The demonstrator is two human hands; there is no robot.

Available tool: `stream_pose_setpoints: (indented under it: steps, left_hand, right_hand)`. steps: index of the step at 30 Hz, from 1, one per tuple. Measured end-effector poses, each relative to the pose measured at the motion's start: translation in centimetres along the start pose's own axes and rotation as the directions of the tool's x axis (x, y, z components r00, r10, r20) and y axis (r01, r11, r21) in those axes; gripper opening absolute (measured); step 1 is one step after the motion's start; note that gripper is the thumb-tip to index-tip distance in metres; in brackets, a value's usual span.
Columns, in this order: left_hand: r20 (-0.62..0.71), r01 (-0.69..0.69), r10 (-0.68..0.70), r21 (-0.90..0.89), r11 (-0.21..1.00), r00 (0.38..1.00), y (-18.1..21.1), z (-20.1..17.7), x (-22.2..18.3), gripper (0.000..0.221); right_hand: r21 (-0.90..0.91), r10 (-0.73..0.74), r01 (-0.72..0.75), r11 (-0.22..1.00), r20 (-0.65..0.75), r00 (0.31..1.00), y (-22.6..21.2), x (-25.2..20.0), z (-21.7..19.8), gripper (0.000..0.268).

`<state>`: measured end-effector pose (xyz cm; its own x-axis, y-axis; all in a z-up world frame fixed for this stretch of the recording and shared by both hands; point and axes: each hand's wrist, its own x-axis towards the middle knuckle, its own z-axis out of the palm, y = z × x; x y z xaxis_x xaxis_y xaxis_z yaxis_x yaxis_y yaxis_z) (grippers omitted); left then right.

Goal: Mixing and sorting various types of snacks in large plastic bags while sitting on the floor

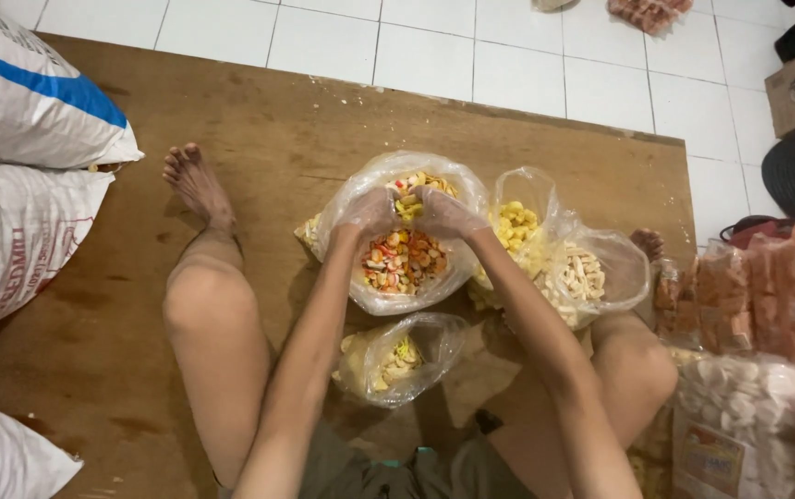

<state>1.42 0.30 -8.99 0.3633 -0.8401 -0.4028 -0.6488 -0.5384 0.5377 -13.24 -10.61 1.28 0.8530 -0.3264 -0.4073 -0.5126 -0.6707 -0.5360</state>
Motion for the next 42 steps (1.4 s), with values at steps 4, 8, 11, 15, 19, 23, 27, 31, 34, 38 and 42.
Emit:
stream_pose_setpoints:
  steps: [4,8,11,15,19,23,27,31,34,38,42]
  left_hand:
    - [-0.006,-0.188,0.189,0.058,0.98,0.982,2.0,-3.9,-5.1,0.041]
    - [0.017,-0.178,0.177,0.086,0.98,0.984,-0.9,-0.2,-2.5,0.036]
    - [0.06,-0.221,0.215,0.141,0.965,0.975,-0.6,0.7,-3.1,0.037]
    - [0.02,-0.202,0.201,0.183,0.962,0.979,4.4,-3.5,-9.3,0.037]
    - [-0.005,-0.215,0.219,0.166,0.962,0.976,2.9,-3.8,-6.8,0.042]
    - [-0.007,-0.228,0.228,0.026,0.973,0.974,2.8,-3.5,-7.4,0.048]
    - [-0.068,-0.195,0.194,-0.006,0.981,0.979,3.9,-2.8,-9.1,0.041]
    - [-0.081,-0.197,0.194,-0.035,0.98,0.978,6.9,-3.7,-13.4,0.048]
    - [-0.098,-0.154,0.156,0.028,0.988,0.983,5.6,-0.5,-9.8,0.043]
    - [-0.157,-0.086,0.099,0.087,0.992,0.983,2.9,2.4,-3.1,0.041]
    - [-0.227,0.034,-0.016,0.075,0.997,0.974,5.5,1.6,-6.5,0.046]
  right_hand:
    - [0.005,-0.031,0.031,1.0,0.005,1.0,-2.2,-2.6,-0.5,0.053]
    - [-0.054,-0.076,0.077,0.996,0.017,0.997,1.7,-1.8,2.8,0.056]
    - [0.044,-0.085,0.086,0.995,-0.02,0.996,-0.4,-4.7,2.3,0.046]
    - [0.036,-0.084,0.085,0.996,-0.045,0.995,-0.4,-5.9,3.4,0.04]
    - [0.113,-0.093,0.104,0.988,-0.098,0.991,-3.0,-8.6,2.1,0.038]
    - [0.091,-0.076,0.088,0.992,-0.133,0.988,-1.6,-7.0,3.1,0.039]
    - [0.161,-0.02,0.044,0.986,-0.147,0.989,-0.9,-6.1,4.6,0.041]
    - [0.574,0.059,0.029,0.818,-0.135,0.989,0.4,-4.5,6.4,0.044]
    - [0.241,-0.061,0.119,0.963,-0.235,0.97,1.7,-3.0,7.2,0.045]
    - [0.185,-0.072,0.142,0.972,-0.341,0.937,1.9,-3.4,6.4,0.04]
    - [0.134,-0.073,0.141,0.981,-0.415,0.907,7.0,1.6,10.0,0.033]
